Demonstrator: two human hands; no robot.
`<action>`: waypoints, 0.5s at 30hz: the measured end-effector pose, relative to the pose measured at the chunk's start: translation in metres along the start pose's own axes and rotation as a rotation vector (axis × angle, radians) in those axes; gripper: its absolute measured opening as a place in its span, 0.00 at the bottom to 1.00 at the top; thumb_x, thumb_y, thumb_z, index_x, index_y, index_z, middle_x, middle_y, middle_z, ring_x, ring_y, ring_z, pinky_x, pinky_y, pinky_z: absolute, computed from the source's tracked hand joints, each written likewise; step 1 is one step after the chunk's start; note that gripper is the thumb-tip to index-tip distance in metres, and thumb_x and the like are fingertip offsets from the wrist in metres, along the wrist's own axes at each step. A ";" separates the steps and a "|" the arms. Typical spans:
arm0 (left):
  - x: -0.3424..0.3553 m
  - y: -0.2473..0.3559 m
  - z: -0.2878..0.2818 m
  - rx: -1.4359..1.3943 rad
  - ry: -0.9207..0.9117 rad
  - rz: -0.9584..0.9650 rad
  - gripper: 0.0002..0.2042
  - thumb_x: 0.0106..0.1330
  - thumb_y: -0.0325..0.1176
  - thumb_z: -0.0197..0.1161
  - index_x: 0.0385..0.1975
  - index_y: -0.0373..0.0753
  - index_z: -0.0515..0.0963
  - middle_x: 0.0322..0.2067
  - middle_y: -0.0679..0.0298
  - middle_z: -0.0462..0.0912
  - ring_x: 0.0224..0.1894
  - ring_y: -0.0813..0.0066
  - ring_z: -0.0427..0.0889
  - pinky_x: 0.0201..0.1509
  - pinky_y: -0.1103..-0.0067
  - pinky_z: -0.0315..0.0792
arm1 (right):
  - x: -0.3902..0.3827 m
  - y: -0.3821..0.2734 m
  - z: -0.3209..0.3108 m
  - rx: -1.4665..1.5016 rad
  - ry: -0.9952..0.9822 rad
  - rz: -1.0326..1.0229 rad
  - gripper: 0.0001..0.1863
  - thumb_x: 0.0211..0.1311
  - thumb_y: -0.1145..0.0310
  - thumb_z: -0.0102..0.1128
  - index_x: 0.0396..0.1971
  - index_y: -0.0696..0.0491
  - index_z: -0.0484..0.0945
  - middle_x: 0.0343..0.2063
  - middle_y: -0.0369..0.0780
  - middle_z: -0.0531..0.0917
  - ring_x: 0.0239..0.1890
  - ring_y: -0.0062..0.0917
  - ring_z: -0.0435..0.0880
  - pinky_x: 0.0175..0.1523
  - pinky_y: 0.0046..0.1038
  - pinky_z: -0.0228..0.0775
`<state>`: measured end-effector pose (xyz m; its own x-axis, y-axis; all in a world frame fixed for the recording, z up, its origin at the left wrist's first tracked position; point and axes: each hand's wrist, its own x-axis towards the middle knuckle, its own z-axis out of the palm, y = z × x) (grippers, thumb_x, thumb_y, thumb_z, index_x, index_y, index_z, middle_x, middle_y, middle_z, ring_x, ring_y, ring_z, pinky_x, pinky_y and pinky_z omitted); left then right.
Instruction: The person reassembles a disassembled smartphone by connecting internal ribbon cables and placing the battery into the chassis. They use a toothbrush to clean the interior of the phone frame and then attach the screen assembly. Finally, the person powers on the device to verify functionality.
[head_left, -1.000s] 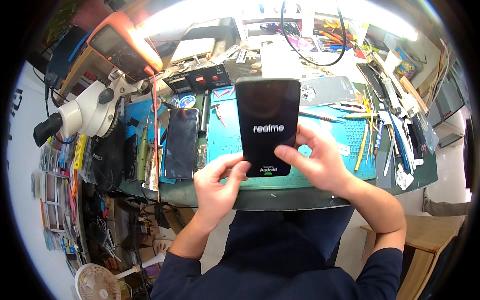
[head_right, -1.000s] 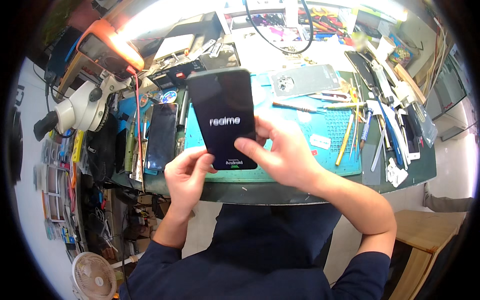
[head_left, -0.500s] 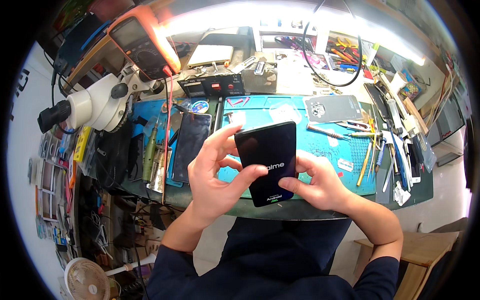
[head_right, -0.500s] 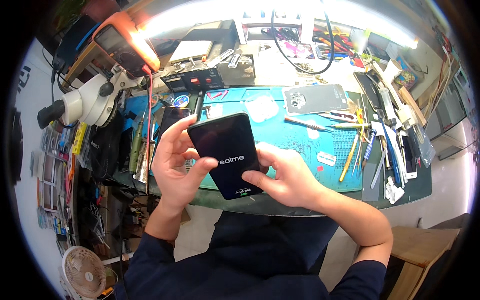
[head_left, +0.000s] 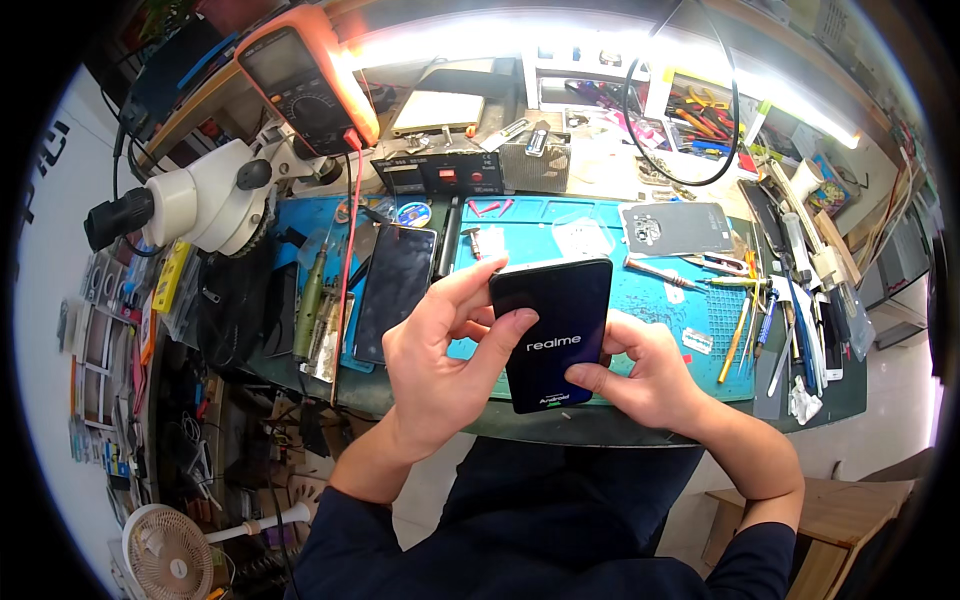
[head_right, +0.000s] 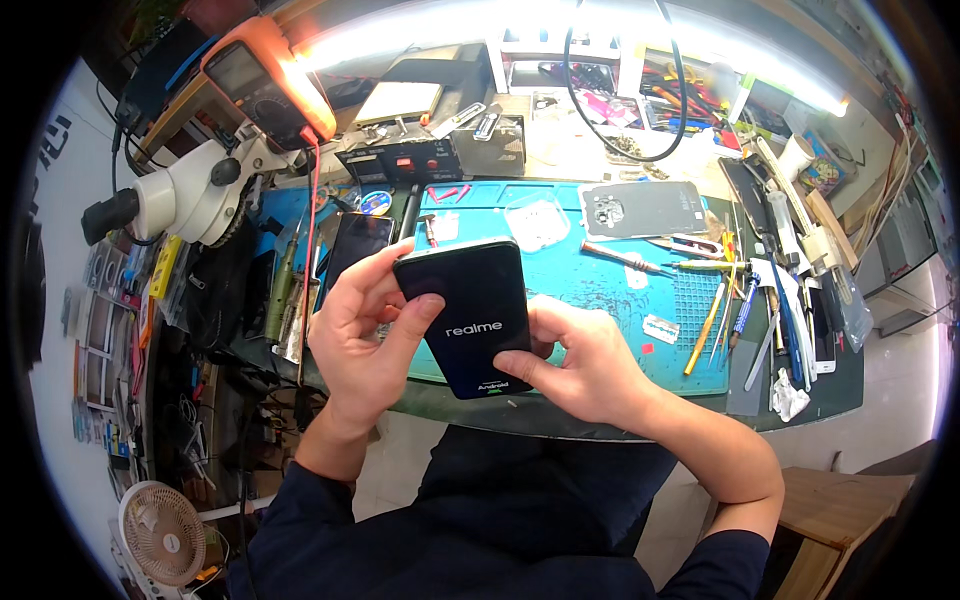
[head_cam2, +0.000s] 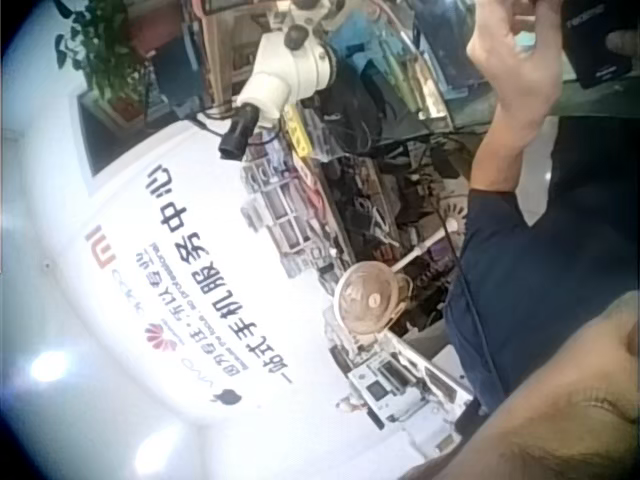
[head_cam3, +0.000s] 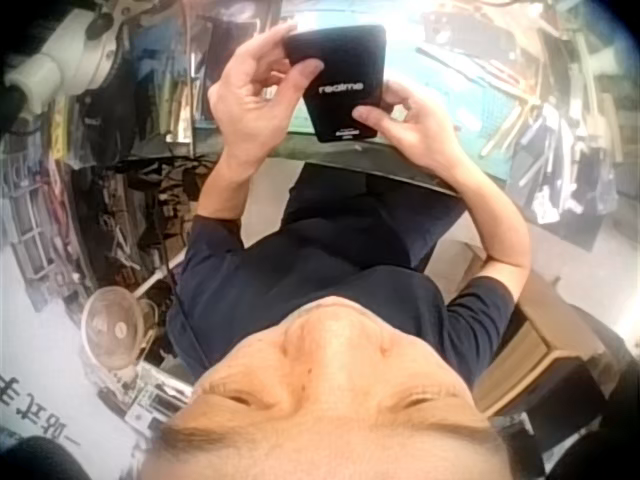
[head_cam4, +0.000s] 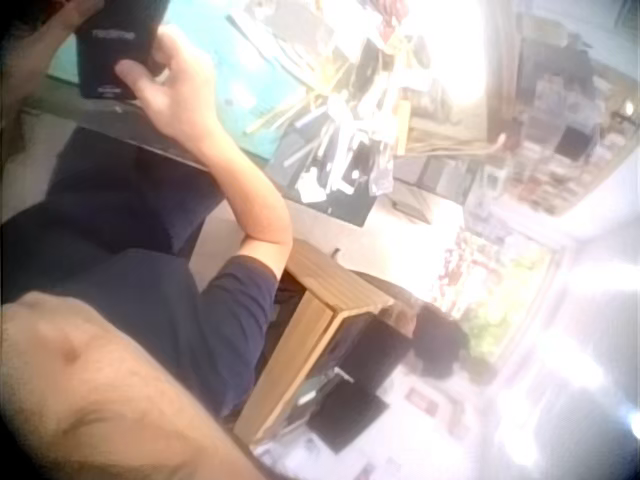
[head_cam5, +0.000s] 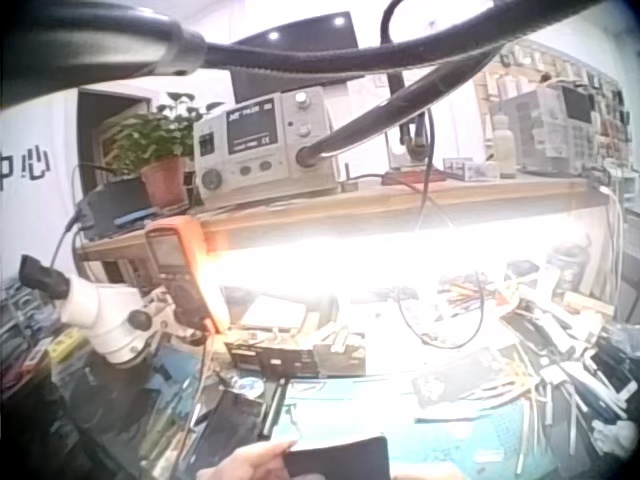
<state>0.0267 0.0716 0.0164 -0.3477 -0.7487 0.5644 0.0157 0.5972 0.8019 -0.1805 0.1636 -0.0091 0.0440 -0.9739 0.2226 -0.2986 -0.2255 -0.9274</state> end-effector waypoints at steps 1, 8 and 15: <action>0.000 -0.001 0.000 -0.004 0.002 -0.002 0.24 0.62 0.23 0.76 0.58 0.31 0.79 0.31 0.64 0.85 0.31 0.86 0.82 0.34 0.85 0.80 | 0.000 -0.001 -0.001 0.003 -0.004 0.009 0.16 0.60 0.72 0.74 0.47 0.57 0.83 0.25 0.38 0.83 0.25 0.20 0.80 0.34 0.25 0.72; -0.003 -0.004 -0.001 -0.031 0.011 -0.035 0.24 0.64 0.23 0.74 0.59 0.29 0.78 0.28 0.67 0.81 0.30 0.88 0.80 0.35 0.85 0.79 | 0.000 -0.007 -0.001 0.059 -0.054 0.038 0.17 0.64 0.71 0.72 0.51 0.58 0.83 0.22 0.36 0.82 0.24 0.15 0.77 0.33 0.23 0.70; -0.003 0.006 0.001 -0.049 0.027 -0.131 0.22 0.67 0.25 0.72 0.59 0.28 0.77 0.33 0.61 0.86 0.33 0.85 0.84 0.35 0.84 0.80 | 0.000 0.003 -0.001 0.163 -0.099 0.053 0.17 0.68 0.68 0.69 0.53 0.59 0.82 0.22 0.35 0.80 0.25 0.13 0.73 0.33 0.22 0.69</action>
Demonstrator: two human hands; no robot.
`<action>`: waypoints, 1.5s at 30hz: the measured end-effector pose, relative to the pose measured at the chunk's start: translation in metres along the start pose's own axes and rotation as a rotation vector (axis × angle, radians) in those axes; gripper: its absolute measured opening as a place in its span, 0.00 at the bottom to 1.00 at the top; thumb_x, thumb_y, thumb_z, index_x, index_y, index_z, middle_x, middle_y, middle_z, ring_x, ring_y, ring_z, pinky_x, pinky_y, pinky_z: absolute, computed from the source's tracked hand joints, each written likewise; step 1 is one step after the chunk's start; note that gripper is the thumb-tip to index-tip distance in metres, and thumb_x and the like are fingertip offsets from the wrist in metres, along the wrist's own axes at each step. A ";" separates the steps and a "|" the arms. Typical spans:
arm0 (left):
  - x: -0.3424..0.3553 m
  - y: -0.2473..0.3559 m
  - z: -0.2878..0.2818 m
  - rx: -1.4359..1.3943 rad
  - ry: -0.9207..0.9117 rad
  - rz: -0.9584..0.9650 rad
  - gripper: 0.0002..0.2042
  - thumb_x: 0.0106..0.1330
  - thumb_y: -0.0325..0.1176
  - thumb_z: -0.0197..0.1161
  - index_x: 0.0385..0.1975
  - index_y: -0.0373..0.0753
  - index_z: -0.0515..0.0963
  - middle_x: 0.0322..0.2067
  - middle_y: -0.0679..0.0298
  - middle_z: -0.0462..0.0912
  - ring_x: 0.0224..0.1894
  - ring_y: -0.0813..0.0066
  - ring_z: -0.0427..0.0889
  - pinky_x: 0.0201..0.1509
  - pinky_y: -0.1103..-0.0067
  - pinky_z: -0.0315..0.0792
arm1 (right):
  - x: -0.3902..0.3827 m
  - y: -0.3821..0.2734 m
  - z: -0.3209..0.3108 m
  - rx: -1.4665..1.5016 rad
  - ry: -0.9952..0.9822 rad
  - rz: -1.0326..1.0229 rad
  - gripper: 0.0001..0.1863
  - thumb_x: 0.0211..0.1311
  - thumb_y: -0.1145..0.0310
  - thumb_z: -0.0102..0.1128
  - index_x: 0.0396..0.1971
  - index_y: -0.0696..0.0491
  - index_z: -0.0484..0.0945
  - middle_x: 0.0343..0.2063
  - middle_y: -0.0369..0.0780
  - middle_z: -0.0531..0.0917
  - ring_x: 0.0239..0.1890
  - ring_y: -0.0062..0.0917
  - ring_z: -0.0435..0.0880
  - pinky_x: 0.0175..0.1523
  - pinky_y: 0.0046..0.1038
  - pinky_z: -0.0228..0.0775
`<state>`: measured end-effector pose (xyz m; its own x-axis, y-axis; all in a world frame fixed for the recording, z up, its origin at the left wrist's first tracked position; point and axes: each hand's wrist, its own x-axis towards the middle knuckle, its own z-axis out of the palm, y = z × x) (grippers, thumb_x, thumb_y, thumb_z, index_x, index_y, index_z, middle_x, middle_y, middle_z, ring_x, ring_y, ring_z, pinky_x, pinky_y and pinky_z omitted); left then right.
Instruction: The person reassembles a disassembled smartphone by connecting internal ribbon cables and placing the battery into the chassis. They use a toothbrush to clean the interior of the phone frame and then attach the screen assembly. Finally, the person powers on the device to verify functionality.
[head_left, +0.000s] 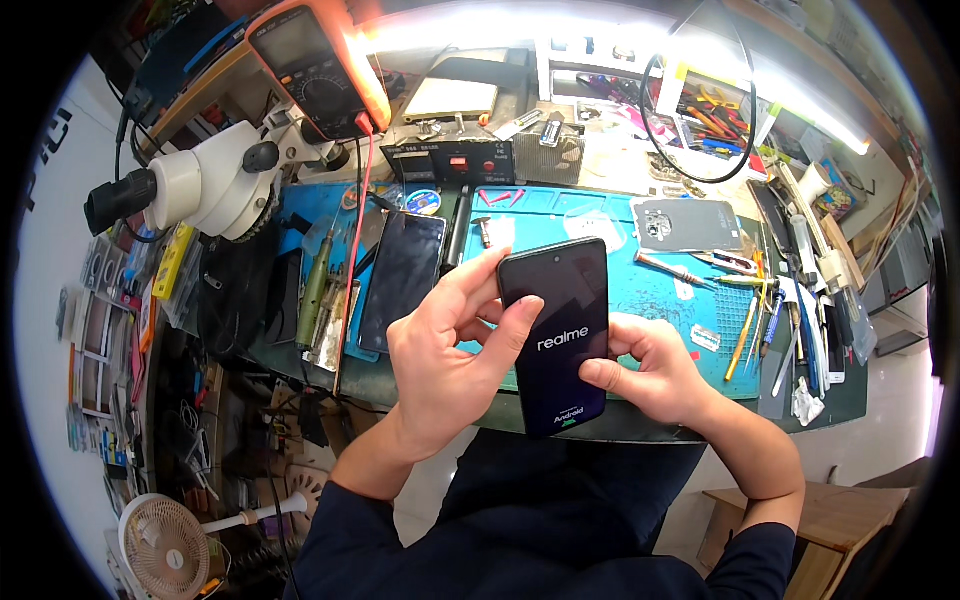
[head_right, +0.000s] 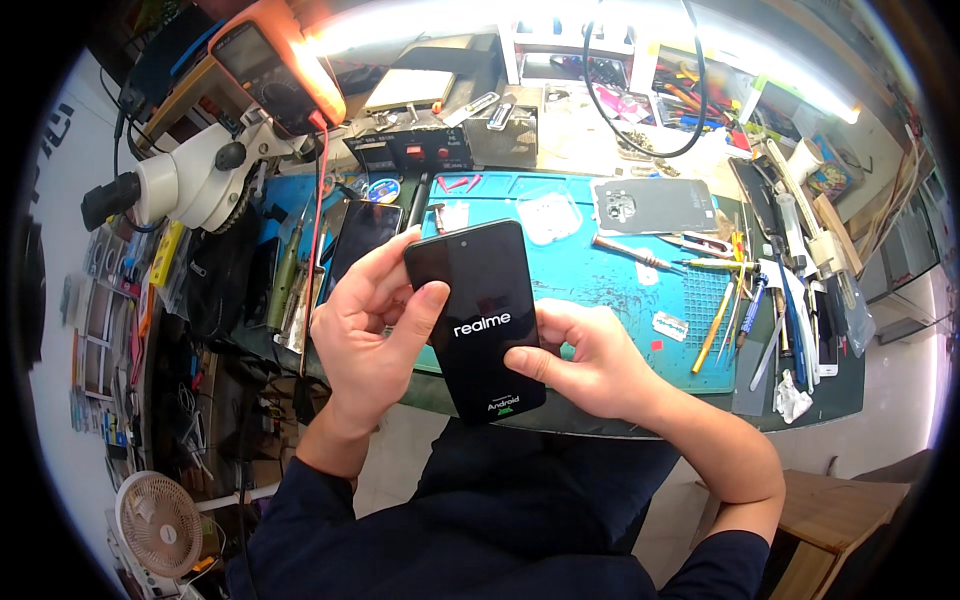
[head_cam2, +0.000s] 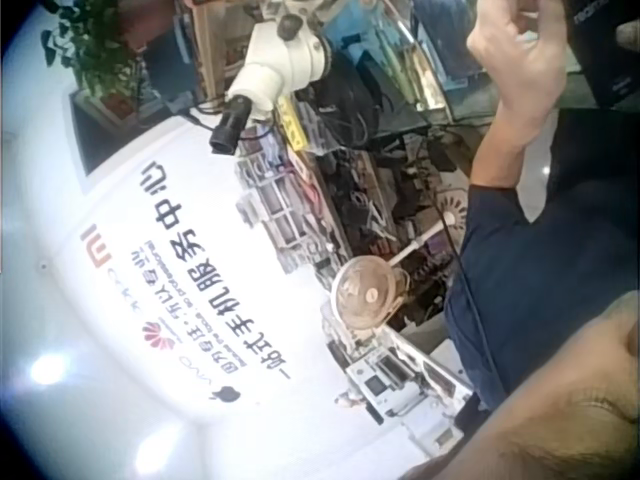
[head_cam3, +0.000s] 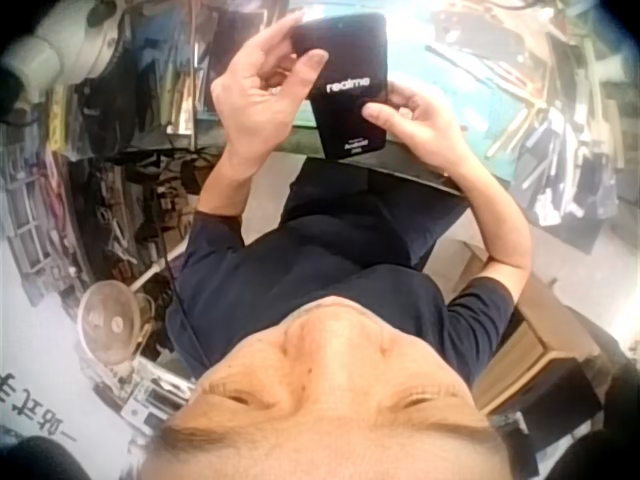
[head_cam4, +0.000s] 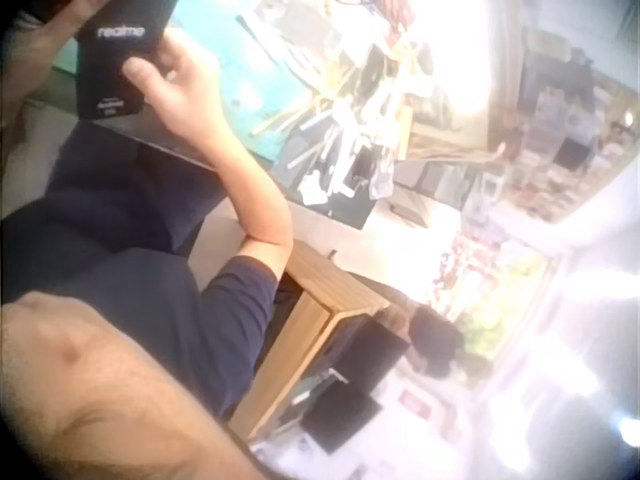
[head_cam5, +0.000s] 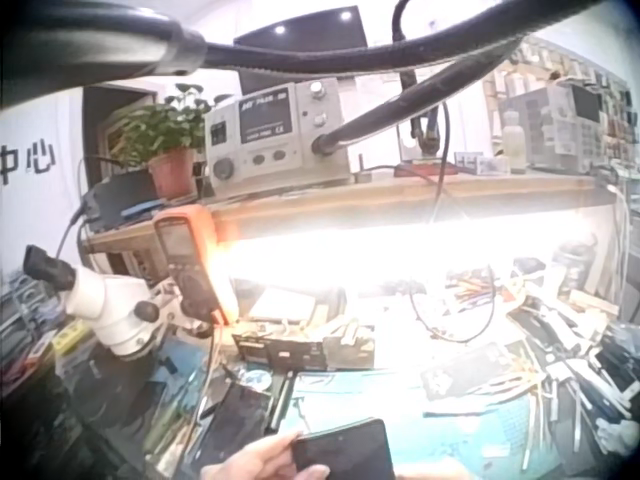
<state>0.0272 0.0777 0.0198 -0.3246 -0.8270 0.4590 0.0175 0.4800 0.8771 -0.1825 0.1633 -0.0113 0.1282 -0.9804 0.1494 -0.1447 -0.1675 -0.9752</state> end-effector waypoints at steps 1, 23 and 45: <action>0.000 0.002 0.000 0.013 0.001 -0.002 0.21 0.68 0.26 0.71 0.59 0.27 0.77 0.34 0.60 0.87 0.34 0.83 0.85 0.36 0.84 0.81 | 0.000 -0.003 0.000 0.006 0.004 0.017 0.17 0.67 0.68 0.69 0.52 0.59 0.82 0.23 0.36 0.80 0.25 0.14 0.74 0.33 0.22 0.69; 0.002 -0.014 -0.011 0.305 -0.210 0.374 0.30 0.60 0.25 0.73 0.64 0.33 0.73 0.61 0.55 0.82 0.68 0.56 0.76 0.79 0.56 0.51 | -0.003 -0.022 -0.011 -1.624 0.154 -0.630 0.11 0.54 0.68 0.62 0.37 0.53 0.81 0.24 0.31 0.75 0.32 0.21 0.77 0.35 0.25 0.64; -0.028 -0.037 0.019 0.601 -0.366 0.425 0.38 0.54 0.29 0.77 0.67 0.31 0.69 0.52 0.56 0.82 0.55 0.56 0.80 0.66 0.62 0.69 | -0.031 -0.004 0.014 -1.489 0.211 -0.497 0.19 0.56 0.67 0.63 0.47 0.57 0.78 0.40 0.42 0.79 0.33 0.25 0.79 0.37 0.25 0.71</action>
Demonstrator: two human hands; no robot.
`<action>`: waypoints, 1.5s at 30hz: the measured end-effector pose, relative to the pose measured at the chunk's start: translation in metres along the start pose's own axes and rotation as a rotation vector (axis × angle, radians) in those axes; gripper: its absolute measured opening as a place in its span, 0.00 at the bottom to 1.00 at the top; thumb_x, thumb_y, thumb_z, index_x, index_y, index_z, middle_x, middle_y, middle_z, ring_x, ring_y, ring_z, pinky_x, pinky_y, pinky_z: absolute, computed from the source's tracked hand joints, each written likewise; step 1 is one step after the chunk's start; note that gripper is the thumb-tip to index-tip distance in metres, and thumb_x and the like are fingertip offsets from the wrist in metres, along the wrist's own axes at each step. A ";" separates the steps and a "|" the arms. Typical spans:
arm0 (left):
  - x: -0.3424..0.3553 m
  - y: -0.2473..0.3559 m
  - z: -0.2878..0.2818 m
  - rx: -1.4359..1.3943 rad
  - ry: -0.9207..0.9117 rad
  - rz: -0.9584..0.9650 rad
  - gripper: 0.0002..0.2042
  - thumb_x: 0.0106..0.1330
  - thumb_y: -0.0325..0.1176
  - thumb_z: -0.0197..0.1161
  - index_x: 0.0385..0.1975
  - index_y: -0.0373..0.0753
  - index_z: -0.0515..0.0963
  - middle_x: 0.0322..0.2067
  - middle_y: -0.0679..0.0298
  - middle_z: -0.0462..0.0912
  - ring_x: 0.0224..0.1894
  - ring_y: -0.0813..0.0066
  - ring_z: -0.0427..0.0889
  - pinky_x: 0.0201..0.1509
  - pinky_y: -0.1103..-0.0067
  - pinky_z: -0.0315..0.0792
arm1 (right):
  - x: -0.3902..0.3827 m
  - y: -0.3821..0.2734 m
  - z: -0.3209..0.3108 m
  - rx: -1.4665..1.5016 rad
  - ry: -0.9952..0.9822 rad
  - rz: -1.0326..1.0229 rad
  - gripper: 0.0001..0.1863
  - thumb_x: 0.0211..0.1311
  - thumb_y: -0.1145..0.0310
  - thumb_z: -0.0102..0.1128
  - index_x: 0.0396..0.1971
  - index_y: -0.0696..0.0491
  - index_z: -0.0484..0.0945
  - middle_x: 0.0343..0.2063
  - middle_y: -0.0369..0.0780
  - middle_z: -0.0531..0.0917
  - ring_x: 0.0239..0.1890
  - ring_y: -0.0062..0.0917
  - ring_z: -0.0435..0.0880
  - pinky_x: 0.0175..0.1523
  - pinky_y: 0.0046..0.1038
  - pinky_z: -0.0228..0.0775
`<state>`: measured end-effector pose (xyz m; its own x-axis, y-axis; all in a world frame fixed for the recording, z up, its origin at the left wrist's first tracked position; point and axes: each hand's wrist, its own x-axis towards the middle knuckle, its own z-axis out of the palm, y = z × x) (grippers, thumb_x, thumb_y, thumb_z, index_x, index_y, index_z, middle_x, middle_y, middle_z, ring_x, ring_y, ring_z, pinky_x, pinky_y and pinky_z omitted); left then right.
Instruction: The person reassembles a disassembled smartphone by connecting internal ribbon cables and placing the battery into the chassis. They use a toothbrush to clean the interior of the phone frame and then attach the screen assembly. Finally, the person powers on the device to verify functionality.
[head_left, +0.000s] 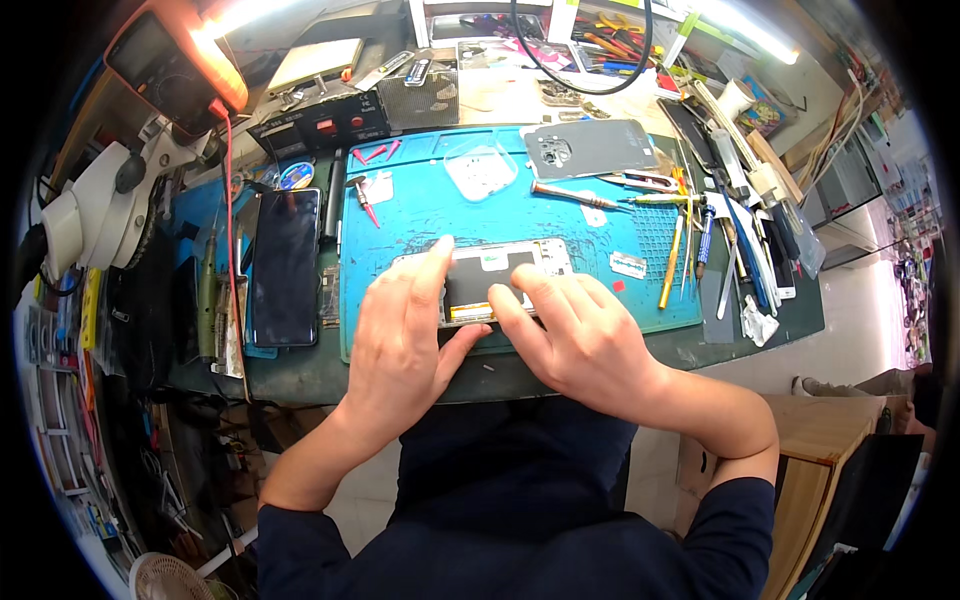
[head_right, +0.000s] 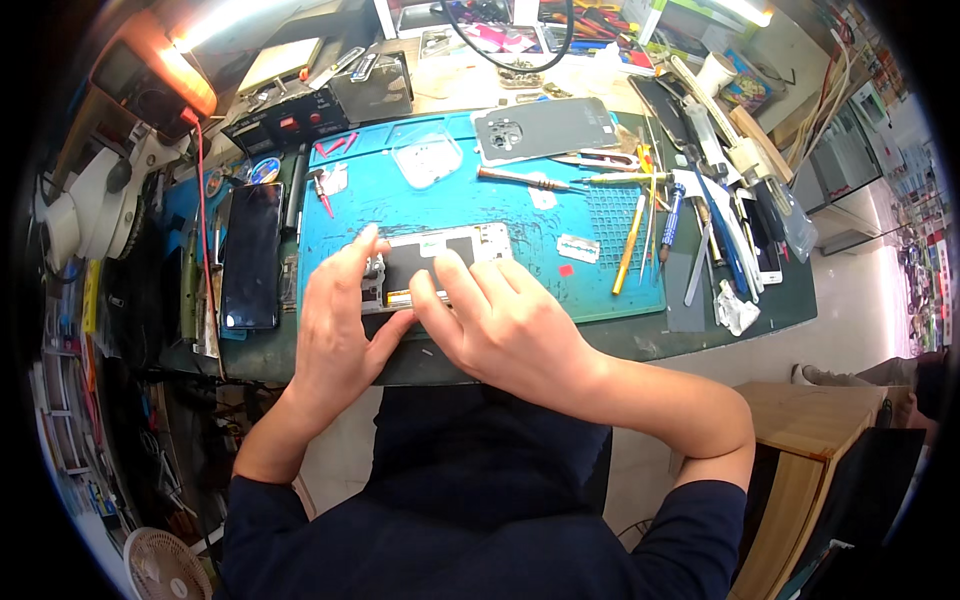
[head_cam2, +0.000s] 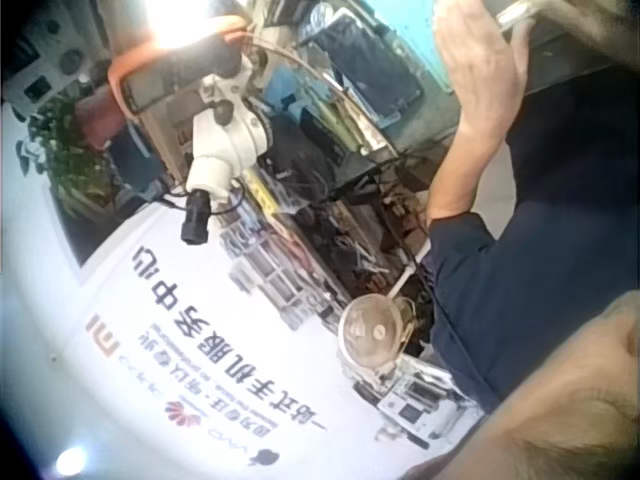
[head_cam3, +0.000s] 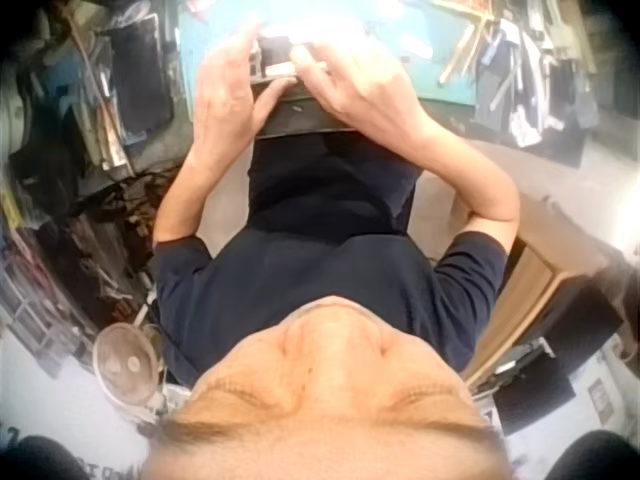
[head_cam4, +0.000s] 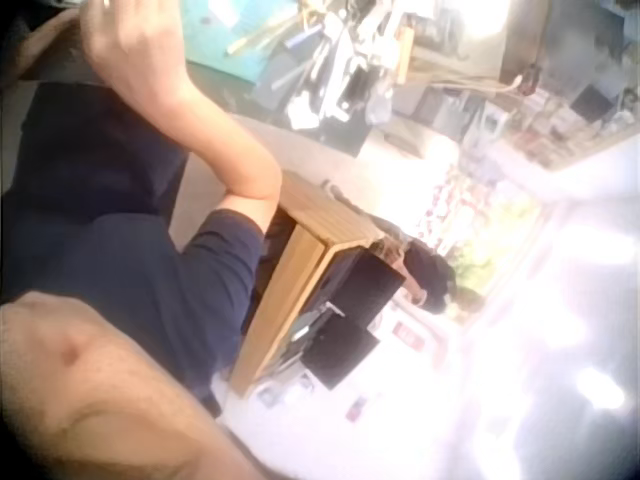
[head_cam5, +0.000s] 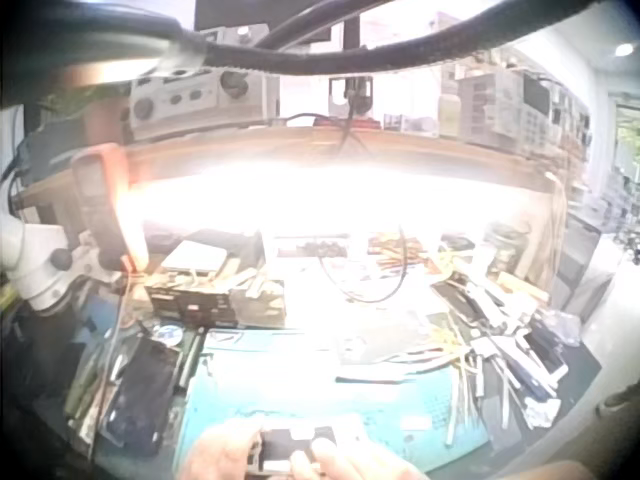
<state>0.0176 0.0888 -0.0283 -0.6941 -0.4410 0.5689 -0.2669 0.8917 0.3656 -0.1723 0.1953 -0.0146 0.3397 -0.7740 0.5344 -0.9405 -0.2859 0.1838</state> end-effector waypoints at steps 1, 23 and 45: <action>-0.001 -0.002 0.000 -0.001 -0.030 0.024 0.37 0.55 0.30 0.77 0.66 0.31 0.70 0.51 0.56 0.82 0.54 0.56 0.80 0.66 0.62 0.69 | -0.002 0.001 0.003 0.036 0.020 0.000 0.20 0.55 0.67 0.64 0.47 0.59 0.79 0.39 0.42 0.79 0.32 0.25 0.78 0.37 0.25 0.71; 0.013 0.018 0.001 0.173 -0.306 0.208 0.32 0.54 0.53 0.71 0.49 0.29 0.82 0.55 0.55 0.82 0.55 0.61 0.80 0.61 0.68 0.74 | 0.011 0.103 0.040 -0.102 -0.218 0.230 0.05 0.63 0.69 0.65 0.33 0.54 0.80 0.34 0.41 0.82 0.39 0.34 0.82 0.45 0.32 0.76; 0.053 -0.031 0.005 -0.257 -0.319 0.036 0.11 0.71 0.22 0.61 0.50 0.34 0.73 0.36 0.58 0.81 0.34 0.67 0.89 0.36 0.74 0.81 | 0.052 0.099 0.056 1.020 0.293 0.688 0.21 0.73 0.77 0.57 0.63 0.59 0.69 0.39 0.44 0.88 0.39 0.24 0.90 0.45 0.24 0.82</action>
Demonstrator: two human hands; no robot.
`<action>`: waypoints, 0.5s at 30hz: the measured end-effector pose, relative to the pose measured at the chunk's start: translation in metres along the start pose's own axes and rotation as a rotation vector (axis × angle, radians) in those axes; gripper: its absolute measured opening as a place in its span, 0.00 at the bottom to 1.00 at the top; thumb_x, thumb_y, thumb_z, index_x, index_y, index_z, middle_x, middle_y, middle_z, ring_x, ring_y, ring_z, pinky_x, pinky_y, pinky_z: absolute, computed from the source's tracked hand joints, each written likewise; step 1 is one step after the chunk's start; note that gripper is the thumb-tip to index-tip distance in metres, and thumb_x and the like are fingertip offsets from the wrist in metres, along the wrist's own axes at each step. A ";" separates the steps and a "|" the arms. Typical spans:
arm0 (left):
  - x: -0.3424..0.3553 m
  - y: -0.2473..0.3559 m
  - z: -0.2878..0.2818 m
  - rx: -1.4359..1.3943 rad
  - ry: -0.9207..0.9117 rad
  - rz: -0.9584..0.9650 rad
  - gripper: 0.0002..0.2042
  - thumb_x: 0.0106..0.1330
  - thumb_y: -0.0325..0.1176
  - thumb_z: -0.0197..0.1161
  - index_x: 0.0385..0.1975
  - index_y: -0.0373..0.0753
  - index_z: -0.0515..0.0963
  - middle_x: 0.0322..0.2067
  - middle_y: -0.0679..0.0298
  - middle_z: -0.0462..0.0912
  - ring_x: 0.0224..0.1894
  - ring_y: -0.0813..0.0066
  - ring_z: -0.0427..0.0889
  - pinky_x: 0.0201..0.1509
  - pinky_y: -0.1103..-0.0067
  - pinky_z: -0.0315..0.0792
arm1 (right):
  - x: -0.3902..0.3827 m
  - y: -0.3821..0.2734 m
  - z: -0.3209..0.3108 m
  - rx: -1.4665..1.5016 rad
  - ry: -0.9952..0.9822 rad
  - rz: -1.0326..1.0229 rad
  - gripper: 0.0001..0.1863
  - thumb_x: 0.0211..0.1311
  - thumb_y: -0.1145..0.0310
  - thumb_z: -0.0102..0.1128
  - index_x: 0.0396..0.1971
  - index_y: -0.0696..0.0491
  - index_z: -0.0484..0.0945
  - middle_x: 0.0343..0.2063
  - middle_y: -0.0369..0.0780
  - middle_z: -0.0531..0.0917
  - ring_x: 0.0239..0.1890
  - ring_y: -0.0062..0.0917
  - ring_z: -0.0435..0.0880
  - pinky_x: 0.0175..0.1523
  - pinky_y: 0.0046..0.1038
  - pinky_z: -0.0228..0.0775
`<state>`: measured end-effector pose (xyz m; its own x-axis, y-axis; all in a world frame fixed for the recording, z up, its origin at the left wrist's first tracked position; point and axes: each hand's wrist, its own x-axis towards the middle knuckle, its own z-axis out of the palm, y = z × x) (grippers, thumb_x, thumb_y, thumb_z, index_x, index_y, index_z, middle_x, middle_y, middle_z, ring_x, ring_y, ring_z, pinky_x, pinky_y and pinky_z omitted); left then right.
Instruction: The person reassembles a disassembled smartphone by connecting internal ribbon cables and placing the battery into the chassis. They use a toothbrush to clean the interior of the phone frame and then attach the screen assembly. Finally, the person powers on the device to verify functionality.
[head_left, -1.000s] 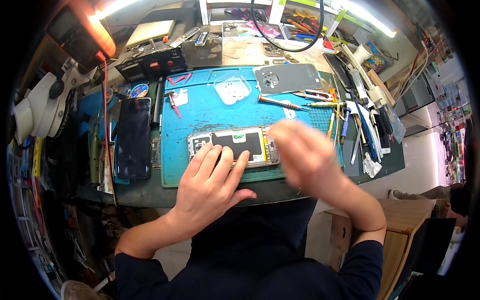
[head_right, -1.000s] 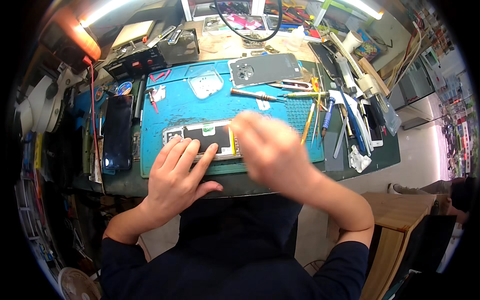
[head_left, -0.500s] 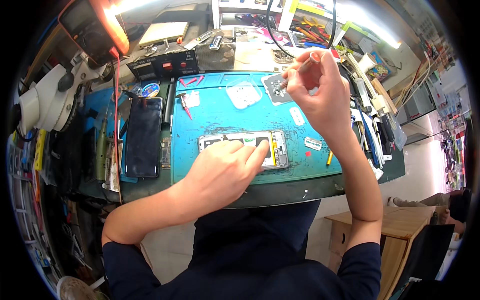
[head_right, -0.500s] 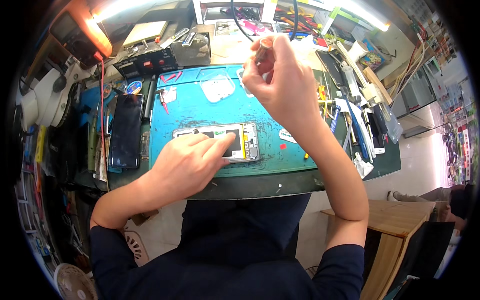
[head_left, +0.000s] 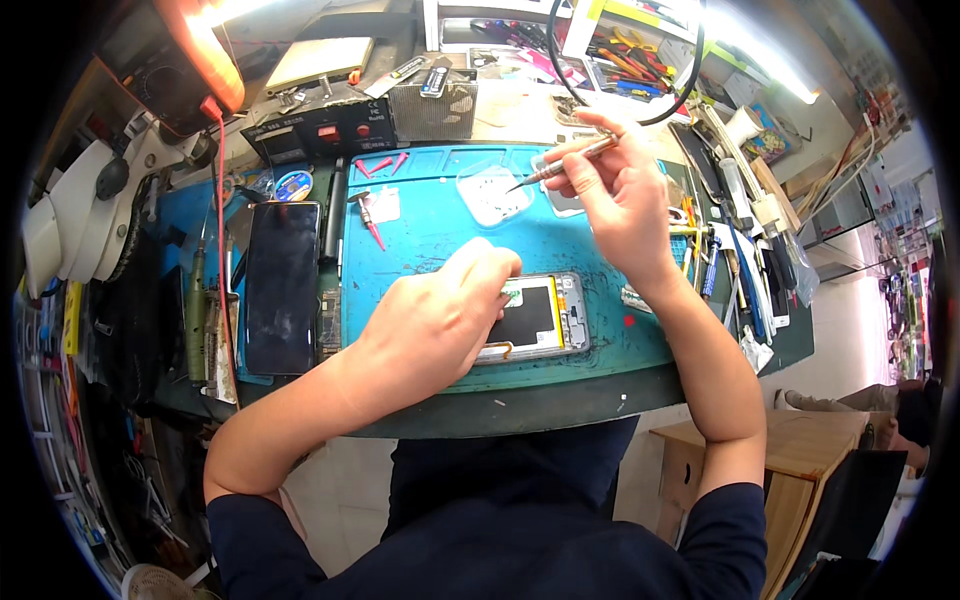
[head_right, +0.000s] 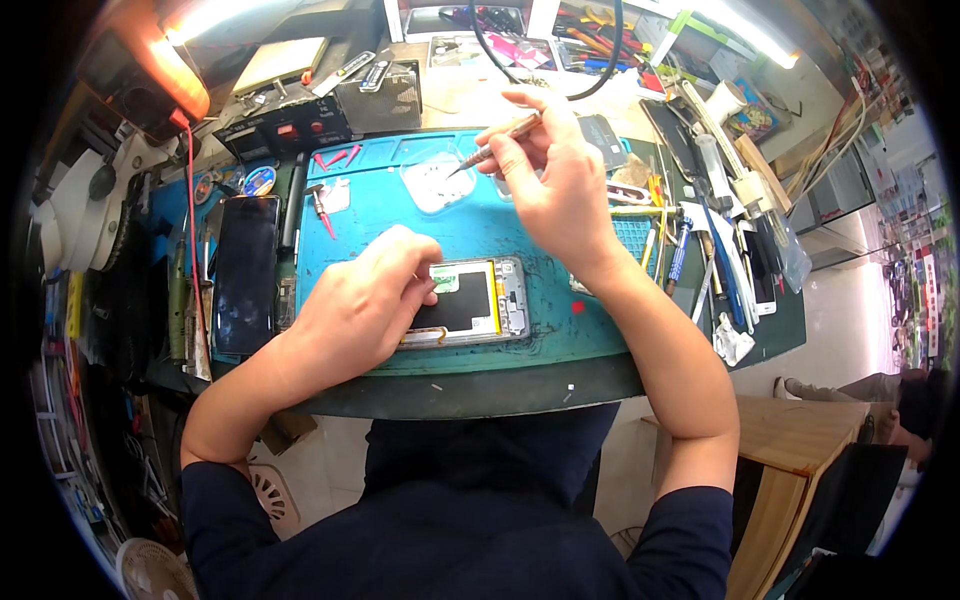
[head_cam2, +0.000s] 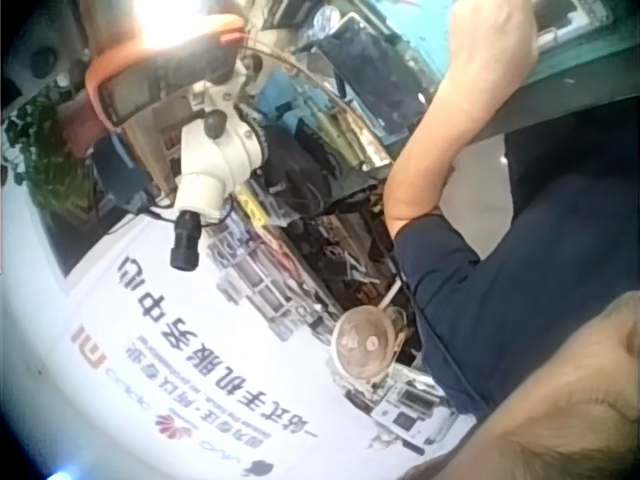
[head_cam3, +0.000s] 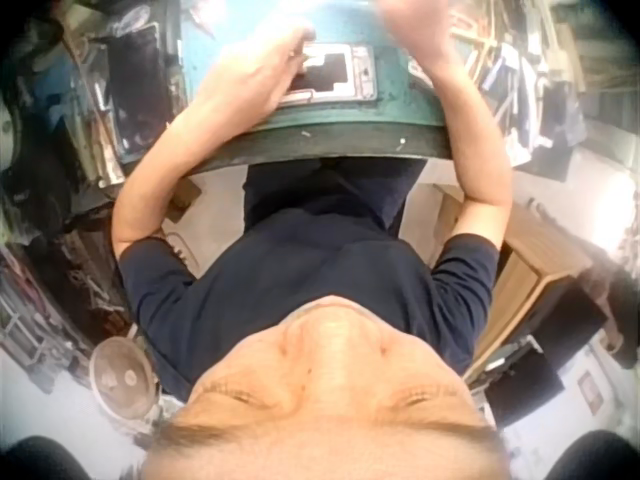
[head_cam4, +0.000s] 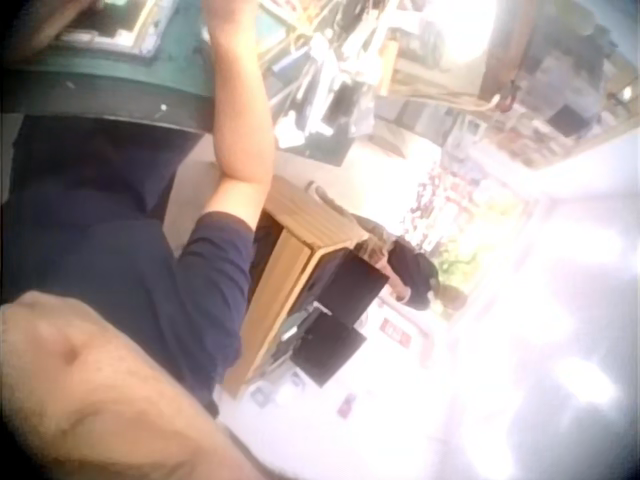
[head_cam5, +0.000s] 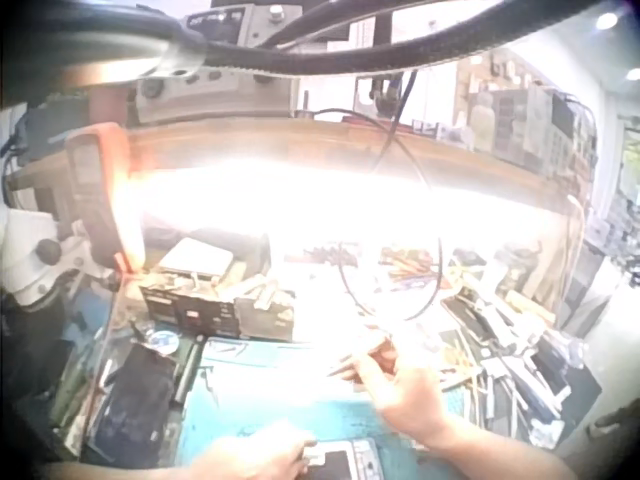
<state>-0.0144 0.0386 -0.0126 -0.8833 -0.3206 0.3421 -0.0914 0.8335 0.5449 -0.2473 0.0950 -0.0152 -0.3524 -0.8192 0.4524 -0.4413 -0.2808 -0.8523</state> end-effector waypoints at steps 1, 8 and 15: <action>0.000 0.000 0.002 -0.026 0.032 -0.046 0.11 0.71 0.22 0.61 0.50 0.34 0.72 0.36 0.58 0.80 0.33 0.68 0.89 0.35 0.75 0.81 | -0.002 -0.008 -0.002 0.005 0.017 -0.010 0.21 0.73 0.78 0.56 0.63 0.60 0.69 0.39 0.44 0.88 0.39 0.24 0.90 0.46 0.24 0.82; 0.008 -0.001 0.013 -0.091 0.150 -0.173 0.17 0.68 0.28 0.70 0.54 0.33 0.75 0.39 0.59 0.80 0.29 0.74 0.89 0.31 0.77 0.80 | -0.042 -0.044 -0.019 -0.120 -0.091 -0.240 0.23 0.73 0.77 0.56 0.65 0.62 0.65 0.39 0.46 0.88 0.42 0.23 0.87 0.50 0.26 0.77; 0.009 0.001 0.015 0.071 0.174 -0.003 0.05 0.68 0.26 0.68 0.39 0.34 0.81 0.32 0.61 0.83 0.26 0.74 0.86 0.29 0.78 0.78 | -0.048 -0.038 -0.013 -0.089 -0.105 -0.376 0.23 0.69 0.82 0.60 0.62 0.63 0.70 0.38 0.45 0.87 0.38 0.24 0.89 0.45 0.25 0.82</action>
<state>-0.0296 0.0433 -0.0207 -0.7906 -0.3911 0.4712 -0.1318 0.8601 0.4927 -0.2246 0.1511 -0.0013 -0.0686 -0.7156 0.6951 -0.5952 -0.5298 -0.6042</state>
